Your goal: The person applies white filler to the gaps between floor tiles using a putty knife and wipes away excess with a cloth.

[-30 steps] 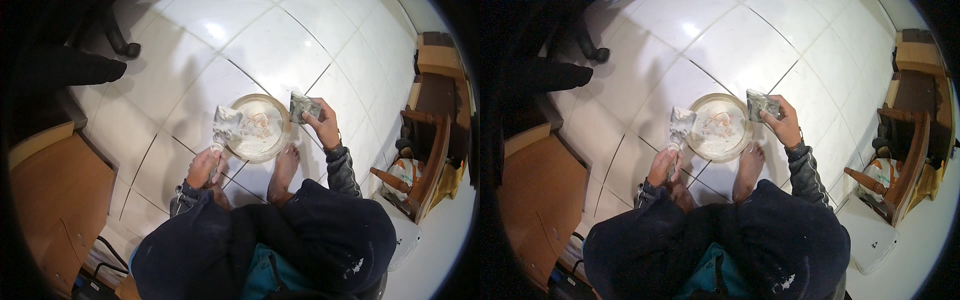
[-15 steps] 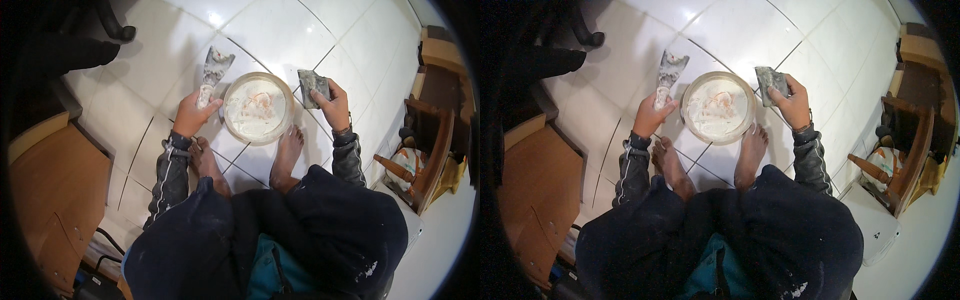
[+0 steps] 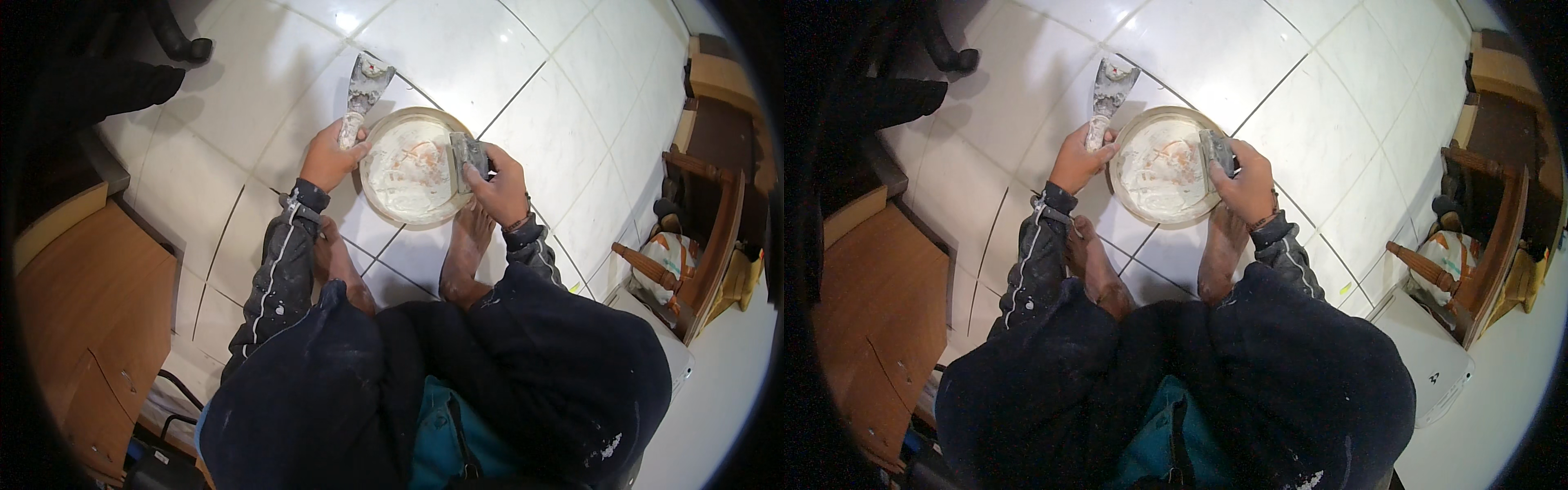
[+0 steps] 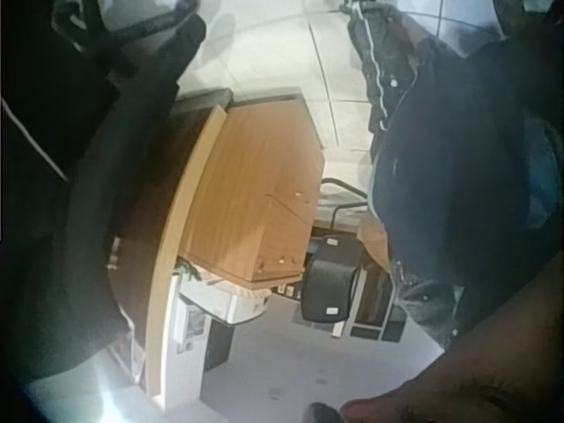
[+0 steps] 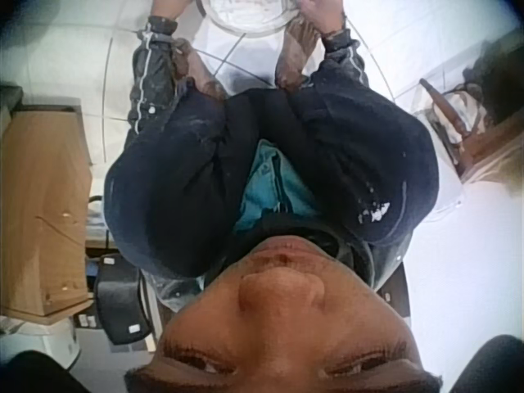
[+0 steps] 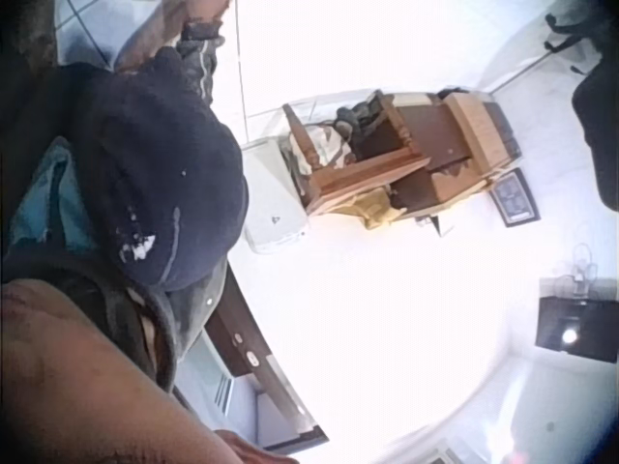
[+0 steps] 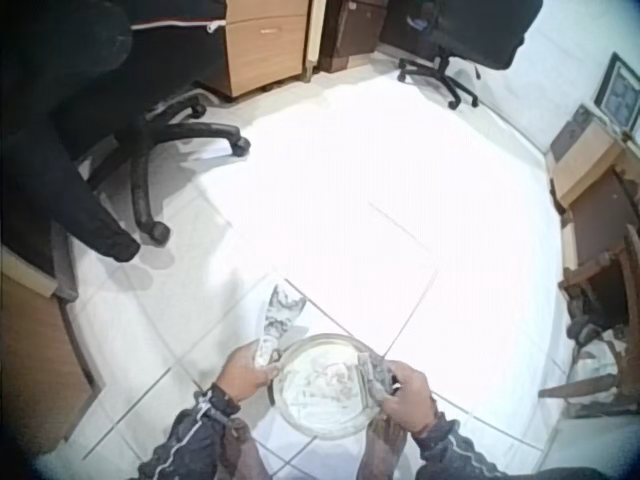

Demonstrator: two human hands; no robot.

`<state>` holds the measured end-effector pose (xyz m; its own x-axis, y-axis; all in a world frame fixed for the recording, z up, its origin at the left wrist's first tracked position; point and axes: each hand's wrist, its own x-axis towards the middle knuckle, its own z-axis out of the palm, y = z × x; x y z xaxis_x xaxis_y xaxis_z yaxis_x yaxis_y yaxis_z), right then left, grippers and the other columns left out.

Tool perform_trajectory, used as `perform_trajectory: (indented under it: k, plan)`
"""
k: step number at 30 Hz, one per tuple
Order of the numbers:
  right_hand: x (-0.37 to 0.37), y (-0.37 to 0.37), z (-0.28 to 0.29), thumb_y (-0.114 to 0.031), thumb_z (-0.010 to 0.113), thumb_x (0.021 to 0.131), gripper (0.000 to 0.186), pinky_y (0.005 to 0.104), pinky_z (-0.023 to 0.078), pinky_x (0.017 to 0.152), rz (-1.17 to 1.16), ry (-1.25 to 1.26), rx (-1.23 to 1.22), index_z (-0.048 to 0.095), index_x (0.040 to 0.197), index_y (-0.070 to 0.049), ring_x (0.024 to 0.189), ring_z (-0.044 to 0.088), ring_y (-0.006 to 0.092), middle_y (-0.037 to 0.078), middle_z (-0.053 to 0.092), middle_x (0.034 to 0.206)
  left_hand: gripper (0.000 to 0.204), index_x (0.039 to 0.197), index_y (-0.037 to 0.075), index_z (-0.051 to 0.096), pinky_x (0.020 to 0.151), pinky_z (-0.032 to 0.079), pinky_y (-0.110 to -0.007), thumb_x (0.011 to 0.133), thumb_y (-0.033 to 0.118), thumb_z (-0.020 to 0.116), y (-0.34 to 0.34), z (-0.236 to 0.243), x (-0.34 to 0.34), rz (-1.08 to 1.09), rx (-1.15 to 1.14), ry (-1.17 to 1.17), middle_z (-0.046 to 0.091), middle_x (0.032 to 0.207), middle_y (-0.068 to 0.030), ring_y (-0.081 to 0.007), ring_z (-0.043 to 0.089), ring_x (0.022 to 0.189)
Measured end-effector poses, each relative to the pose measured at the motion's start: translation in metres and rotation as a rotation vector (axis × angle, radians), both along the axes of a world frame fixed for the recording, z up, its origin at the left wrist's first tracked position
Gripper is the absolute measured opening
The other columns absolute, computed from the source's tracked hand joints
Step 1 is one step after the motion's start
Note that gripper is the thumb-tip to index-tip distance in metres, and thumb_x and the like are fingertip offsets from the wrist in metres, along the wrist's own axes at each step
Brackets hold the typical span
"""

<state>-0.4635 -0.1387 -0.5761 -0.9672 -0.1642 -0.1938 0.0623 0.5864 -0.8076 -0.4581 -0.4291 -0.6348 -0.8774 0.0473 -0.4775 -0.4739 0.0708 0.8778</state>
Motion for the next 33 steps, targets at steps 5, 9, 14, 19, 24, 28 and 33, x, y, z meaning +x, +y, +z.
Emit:
perform_trajectory:
  k: [5, 9, 14, 19, 24, 28, 33]
  plan:
    - [-0.003, -0.009, -0.002, -0.013, 0.067, 0.076, 0.036, 0.0325, 0.053, 0.070, 0.094, 0.118, 0.274, 0.065, 0.109, 0.001, 0.072, 0.066, 0.0247, 0.016, 0.068, 0.085, 0.018, 0.098, 0.004, 0.062, 0.056, 0.045, -0.024, 0.083, 0.009, 0.069, 0.002, 0.007, 0.002, 0.012, -0.055, -0.038, 0.061, 0.075, 0.0006, -0.0067, 0.053, 0.060]
    - [-0.005, -0.018, -0.008, -0.015, 0.066, 0.075, 0.038, 0.0360, 0.053, 0.069, 0.111, 0.142, 0.314, 0.065, 0.110, -0.001, 0.073, 0.066, 0.0315, 0.019, 0.066, 0.085, 0.018, 0.100, 0.001, 0.062, 0.055, 0.046, -0.023, 0.085, 0.008, 0.069, 0.000, 0.006, 0.001, 0.023, 0.040, -0.095, 0.064, 0.079, -0.0009, -0.0075, 0.055, 0.061]
    - [-0.007, -0.034, -0.005, -0.019, 0.064, 0.077, 0.040, 0.0413, 0.053, 0.071, 0.136, 0.106, 0.374, 0.063, 0.112, -0.001, 0.079, 0.065, 0.0362, 0.020, 0.066, 0.088, 0.020, 0.103, 0.003, 0.061, 0.051, 0.041, -0.020, 0.086, 0.008, 0.070, -0.001, 0.002, 0.002, 0.033, 0.074, -0.082, 0.062, 0.082, 0.0021, -0.0033, 0.049, 0.059]
    - [-0.001, -0.044, -0.028, -0.019, 0.064, 0.080, 0.045, 0.0431, 0.052, 0.074, 0.145, 0.246, 0.373, 0.057, 0.121, -0.001, 0.085, 0.063, 0.0358, 0.018, 0.064, 0.096, 0.022, 0.105, -0.001, 0.061, 0.055, 0.047, -0.023, 0.086, 0.007, 0.068, -0.004, 0.001, -0.001, -0.002, 0.119, -0.073, 0.067, 0.088, -0.0044, -0.0063, 0.055, 0.062]
    - [-0.004, -0.057, -0.032, -0.017, 0.063, 0.080, 0.045, 0.0434, 0.052, 0.078, 0.205, 0.289, 0.406, 0.056, 0.122, -0.002, 0.091, 0.062, 0.0346, 0.018, 0.064, 0.106, 0.023, 0.105, -0.001, 0.060, 0.056, 0.046, -0.023, 0.085, 0.005, 0.069, -0.008, -0.006, -0.002, -0.029, 0.141, -0.094, 0.068, 0.089, -0.0043, -0.0058, 0.055, 0.062]
    - [-0.001, -0.075, -0.026, -0.012, 0.065, 0.076, 0.053, 0.0406, 0.051, 0.075, 0.446, 0.400, 0.391, 0.055, 0.127, -0.006, 0.087, 0.063, 0.0288, 0.014, 0.065, 0.097, 0.023, 0.105, -0.001, 0.061, 0.056, 0.046, -0.022, 0.084, 0.005, 0.069, -0.005, -0.009, -0.003, 0.021, 0.197, -0.109, 0.068, 0.087, -0.0035, -0.0052, 0.055, 0.062]
    - [-0.009, -0.074, -0.018, -0.012, 0.062, 0.076, 0.047, 0.0470, 0.049, 0.079, 0.688, 0.230, 0.307, 0.059, 0.122, -0.008, 0.095, 0.061, 0.0283, 0.013, 0.065, 0.101, 0.018, 0.098, 0.001, 0.059, 0.056, 0.046, -0.022, 0.084, 0.005, 0.070, -0.005, -0.009, -0.004, -0.024, 0.175, -0.111, 0.069, 0.095, -0.0071, -0.0057, 0.055, 0.063]
